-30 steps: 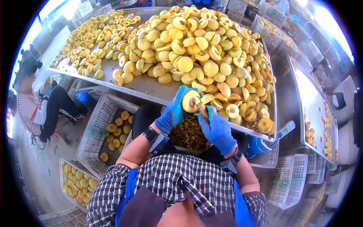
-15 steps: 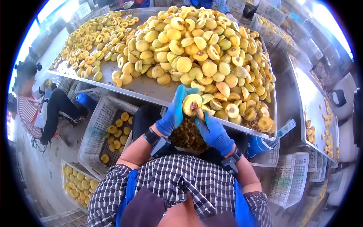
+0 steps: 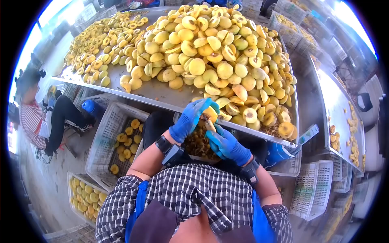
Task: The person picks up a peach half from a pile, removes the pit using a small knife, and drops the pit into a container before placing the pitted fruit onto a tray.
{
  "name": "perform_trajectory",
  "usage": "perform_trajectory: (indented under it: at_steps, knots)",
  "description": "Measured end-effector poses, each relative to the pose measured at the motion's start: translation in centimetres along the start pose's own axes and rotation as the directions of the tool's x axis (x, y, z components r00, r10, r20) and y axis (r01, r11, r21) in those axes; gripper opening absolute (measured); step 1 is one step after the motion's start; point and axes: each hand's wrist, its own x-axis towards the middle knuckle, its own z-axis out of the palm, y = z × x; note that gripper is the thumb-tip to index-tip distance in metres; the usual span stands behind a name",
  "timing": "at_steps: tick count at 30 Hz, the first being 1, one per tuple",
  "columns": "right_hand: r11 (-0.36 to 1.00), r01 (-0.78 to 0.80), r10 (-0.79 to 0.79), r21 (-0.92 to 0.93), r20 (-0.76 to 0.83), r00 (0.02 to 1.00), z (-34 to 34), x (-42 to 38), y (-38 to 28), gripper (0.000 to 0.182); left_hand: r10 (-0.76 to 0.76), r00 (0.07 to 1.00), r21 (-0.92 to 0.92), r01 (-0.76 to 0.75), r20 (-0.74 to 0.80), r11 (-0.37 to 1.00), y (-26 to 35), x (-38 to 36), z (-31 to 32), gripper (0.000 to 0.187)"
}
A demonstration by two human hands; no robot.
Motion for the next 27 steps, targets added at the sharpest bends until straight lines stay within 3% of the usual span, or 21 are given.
perform_trajectory:
  at_steps: [3, 4, 6, 9, 12, 14, 15, 16, 17, 18, 19, 20, 21, 23, 26, 27]
  knots:
    - [0.993, -0.113, 0.114, 0.028, -0.032, 0.993, 0.9, -0.5, -0.8, 0.034, 0.048, 0.981, 0.065, -0.061, 0.187, 0.996, -0.5, 0.7, -0.8, 0.041]
    - [0.992, -0.13, 0.13, 0.008, -0.044, 0.991, 1.0, -0.5, -0.7, 0.032, -0.013, 0.979, -0.001, 0.014, 0.205, 1.0, -0.5, 0.9, -0.9, 0.041]
    - [0.973, -0.198, 0.186, 0.119, 0.103, 0.977, 0.0, -0.8, -0.9, 0.03, -0.123, 0.961, -0.129, 0.158, 0.247, 0.979, -0.2, 1.3, -0.8, 0.043]
    - [0.89, -0.257, 0.166, 0.375, 0.257, 0.952, -0.4, -0.8, -0.5, 0.033, -0.036, 0.979, -0.268, 0.091, 0.203, 0.959, -0.6, 1.1, -0.1, 0.044]
    - [0.773, -0.294, 0.07, 0.562, 0.386, 0.92, -1.2, -0.5, 1.1, 0.034, -0.237, 0.97, -0.597, 0.224, 0.057, 0.77, -2.0, 0.6, 1.6, 0.042]
    - [0.76, -0.301, 0.043, 0.576, 0.418, 0.908, -1.4, -0.9, 1.4, 0.034, -0.206, 0.975, -0.551, 0.125, -0.087, 0.825, -4.5, 0.8, 0.1, 0.04]
    - [0.815, -0.265, 0.069, 0.515, 0.369, 0.927, -1.6, -1.5, 1.1, 0.033, -0.183, 0.97, -0.521, 0.074, -0.16, 0.85, -5.1, 0.9, -0.7, 0.039]
    - [0.864, -0.232, 0.088, 0.447, 0.318, 0.944, -1.8, -2.5, 0.6, 0.032, 0.309, 0.937, 0.153, -0.286, -0.163, 0.946, -4.3, -0.3, -2.6, 0.035]
    - [0.907, -0.197, 0.1, 0.373, 0.264, 0.959, -2.3, -3.4, 0.3, 0.032, 0.114, 0.979, -0.077, -0.128, -0.172, 0.989, -3.2, -1.2, -4.9, 0.036]
    - [0.974, -0.2, 0.18, 0.103, 0.179, 0.967, -3.0, -3.8, 0.1, 0.031, 0.138, 0.961, 0.079, -0.122, -0.241, 0.989, -3.0, -2.5, -7.8, 0.033]
    - [0.962, -0.211, 0.226, -0.17, 0.072, 0.971, -3.7, -4.2, 0.1, 0.031, 0.161, 0.937, 0.231, -0.09, -0.309, 0.969, -2.9, -3.9, -10.8, 0.032]
    - [0.887, -0.287, 0.288, -0.362, -0.053, 0.956, -4.3, -4.3, 0.8, 0.037, 0.154, 0.912, 0.466, 0.045, -0.38, 0.883, -1.4, -5.6, -13.1, 0.023]
    - [0.821, -0.255, 0.256, -0.511, -0.071, 0.964, -4.6, -4.4, 1.0, 0.041, 0.406, 0.904, 0.941, -0.015, -0.132, 0.339, 0.8, -8.1, -14.6, 0.026]
    - [0.616, -0.198, 0.199, -0.762, -0.092, 0.976, -4.7, -4.8, 1.5, 0.05, 0.47, 0.836, 0.94, 0.34, -0.285, -0.034, 0.5, -8.5, -17.9, 0.038]
    - [0.513, -0.099, 0.137, -0.853, -0.033, 0.99, -3.5, -3.5, 0.9, 0.06, 0.499, 0.804, 0.909, 0.119, -0.325, 0.4, -0.1, -3.2, -18.9, 0.054]
    - [0.475, -0.069, 0.115, -0.877, -0.016, 0.993, -3.0, -3.3, 0.7, 0.064, 0.466, 0.821, 0.904, 0.133, -0.331, 0.407, -0.5, -0.6, -18.7, 0.061]
